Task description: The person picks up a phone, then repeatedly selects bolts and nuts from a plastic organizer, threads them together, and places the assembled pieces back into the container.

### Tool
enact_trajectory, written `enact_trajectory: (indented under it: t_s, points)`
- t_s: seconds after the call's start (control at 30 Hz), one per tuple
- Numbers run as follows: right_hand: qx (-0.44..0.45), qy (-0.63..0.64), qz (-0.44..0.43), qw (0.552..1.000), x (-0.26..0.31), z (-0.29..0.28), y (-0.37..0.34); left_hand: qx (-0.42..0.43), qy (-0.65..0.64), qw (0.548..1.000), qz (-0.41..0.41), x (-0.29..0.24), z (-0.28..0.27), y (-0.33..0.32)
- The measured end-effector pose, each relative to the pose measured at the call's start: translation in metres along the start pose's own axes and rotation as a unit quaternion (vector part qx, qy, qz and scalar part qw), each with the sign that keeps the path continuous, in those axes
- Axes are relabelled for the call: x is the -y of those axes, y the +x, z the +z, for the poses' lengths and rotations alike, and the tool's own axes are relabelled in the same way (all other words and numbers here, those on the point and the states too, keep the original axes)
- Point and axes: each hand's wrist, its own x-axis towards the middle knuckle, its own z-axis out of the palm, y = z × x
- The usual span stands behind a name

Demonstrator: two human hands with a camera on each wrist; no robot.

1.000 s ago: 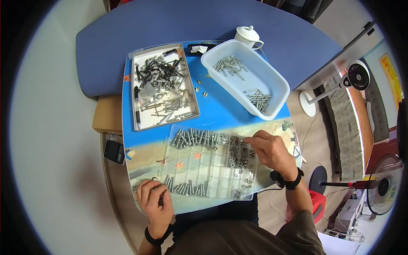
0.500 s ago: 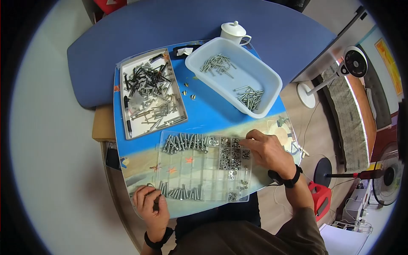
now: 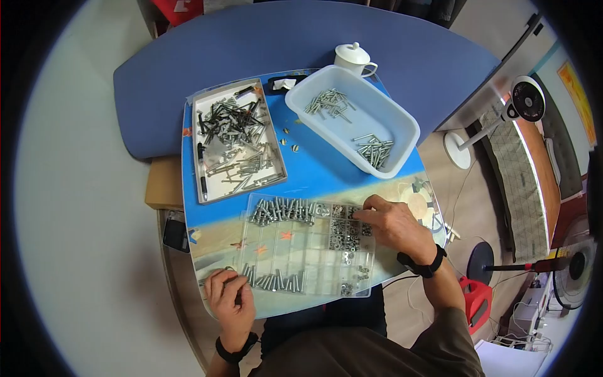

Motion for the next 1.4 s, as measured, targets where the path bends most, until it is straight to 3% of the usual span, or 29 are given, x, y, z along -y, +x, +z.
enact_trajectory:
  t_s: [0.07, 0.4, 0.7, 1.0, 1.4]
  points:
    - [0.005, -0.003, 0.034, 0.999, 0.005, 0.000, 0.001, 0.000, 0.001, 1.000, -0.006, 0.000, 0.000, -0.001]
    - [-0.015, 0.042, -0.049, 0.998, 0.045, -0.015, 0.041, -0.003, -0.041, 0.999, -0.019, 0.005, -0.002, -0.003]
    - [0.049, -0.012, -0.096, 0.994, 0.062, 0.015, 0.086, -0.015, -0.082, 0.996, -0.023, 0.012, -0.002, -0.008]
    - [0.073, -0.094, -0.078, 0.990, 0.063, 0.035, 0.105, -0.020, -0.097, 0.995, -0.018, 0.012, -0.006, -0.005]
    - [-0.042, 0.039, -0.095, 0.994, 0.065, 0.024, 0.097, -0.039, -0.123, 0.991, -0.027, 0.014, -0.006, -0.010]
